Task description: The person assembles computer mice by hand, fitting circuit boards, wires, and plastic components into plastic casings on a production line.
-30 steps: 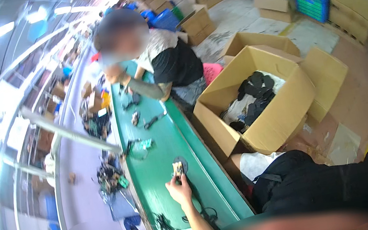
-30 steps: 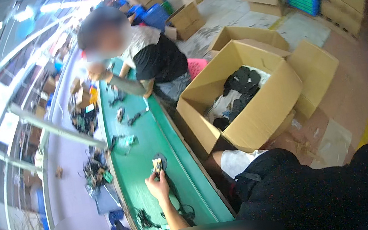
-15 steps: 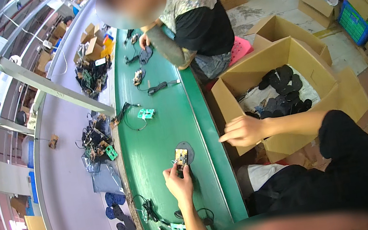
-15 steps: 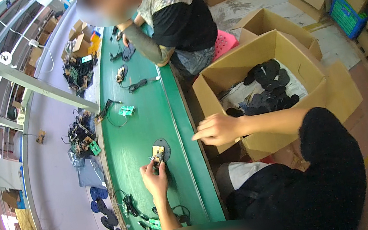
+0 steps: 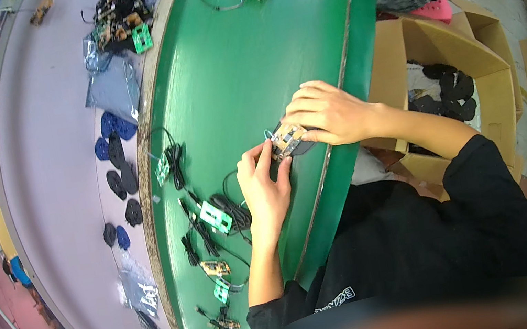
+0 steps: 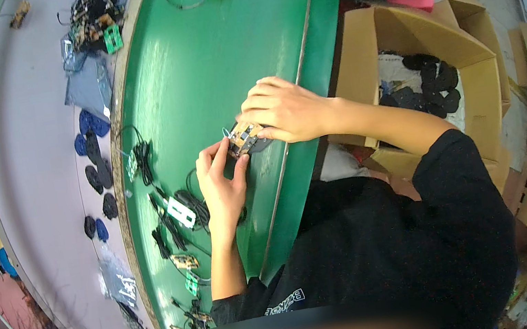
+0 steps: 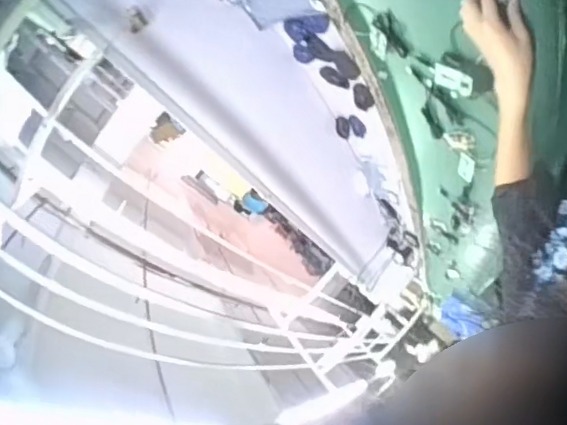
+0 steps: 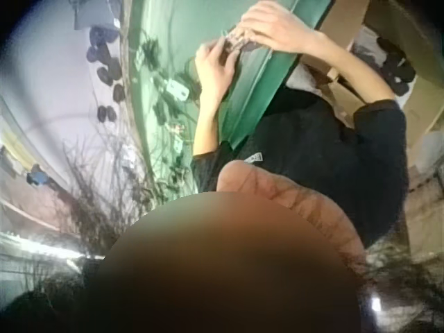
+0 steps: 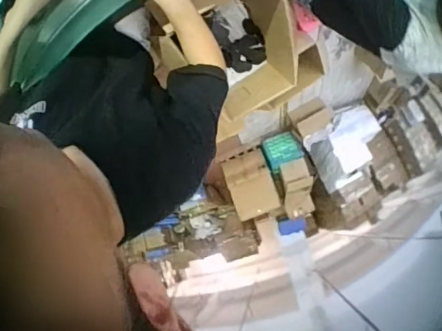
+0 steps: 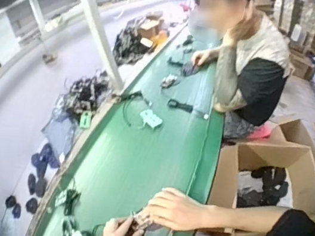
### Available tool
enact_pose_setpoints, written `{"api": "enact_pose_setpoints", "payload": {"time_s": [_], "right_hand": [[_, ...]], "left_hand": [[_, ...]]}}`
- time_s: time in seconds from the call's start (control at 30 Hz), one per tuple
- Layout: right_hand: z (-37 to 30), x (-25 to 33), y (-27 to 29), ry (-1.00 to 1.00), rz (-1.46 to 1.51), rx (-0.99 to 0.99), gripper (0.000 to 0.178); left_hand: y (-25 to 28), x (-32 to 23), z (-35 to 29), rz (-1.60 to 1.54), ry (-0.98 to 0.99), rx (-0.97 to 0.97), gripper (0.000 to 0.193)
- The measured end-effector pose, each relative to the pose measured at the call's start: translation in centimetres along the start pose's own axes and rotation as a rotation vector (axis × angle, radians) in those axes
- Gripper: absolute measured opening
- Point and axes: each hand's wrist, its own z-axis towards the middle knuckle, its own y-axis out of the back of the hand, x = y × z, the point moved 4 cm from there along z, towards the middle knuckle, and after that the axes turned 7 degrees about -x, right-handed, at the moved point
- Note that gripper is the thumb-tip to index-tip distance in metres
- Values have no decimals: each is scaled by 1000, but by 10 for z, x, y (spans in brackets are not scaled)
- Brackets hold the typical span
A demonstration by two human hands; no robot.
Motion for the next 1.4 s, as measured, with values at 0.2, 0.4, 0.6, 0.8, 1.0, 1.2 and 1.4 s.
{"api": "enact_pose_setpoints", "payload": {"time_s": [0.2,0.4,0.6,0.8,1.0,1.2,1.4], "right_hand": [[8,9,4,4,-72,91,38],[9,16,6,3,-99,109,35],[12,19,7,40,-166,133,31],[17,18,9,46,-169,188,34],[66,-8,-4,40,125,340,35],[85,-14,-23,114,148,555,13],[79,-19,-20,197,180,447,9]], "left_hand": [[-3,5,-7,-125,29,-20,51],[5,-2,-1,7,-21,51,51],[2,7,1,-148,51,8,47],[6,3,6,-80,14,33,44],[0,1,3,-128,36,15,43],[0,2,0,-131,77,11,43],[4,-3,3,-104,74,32,43]]}}
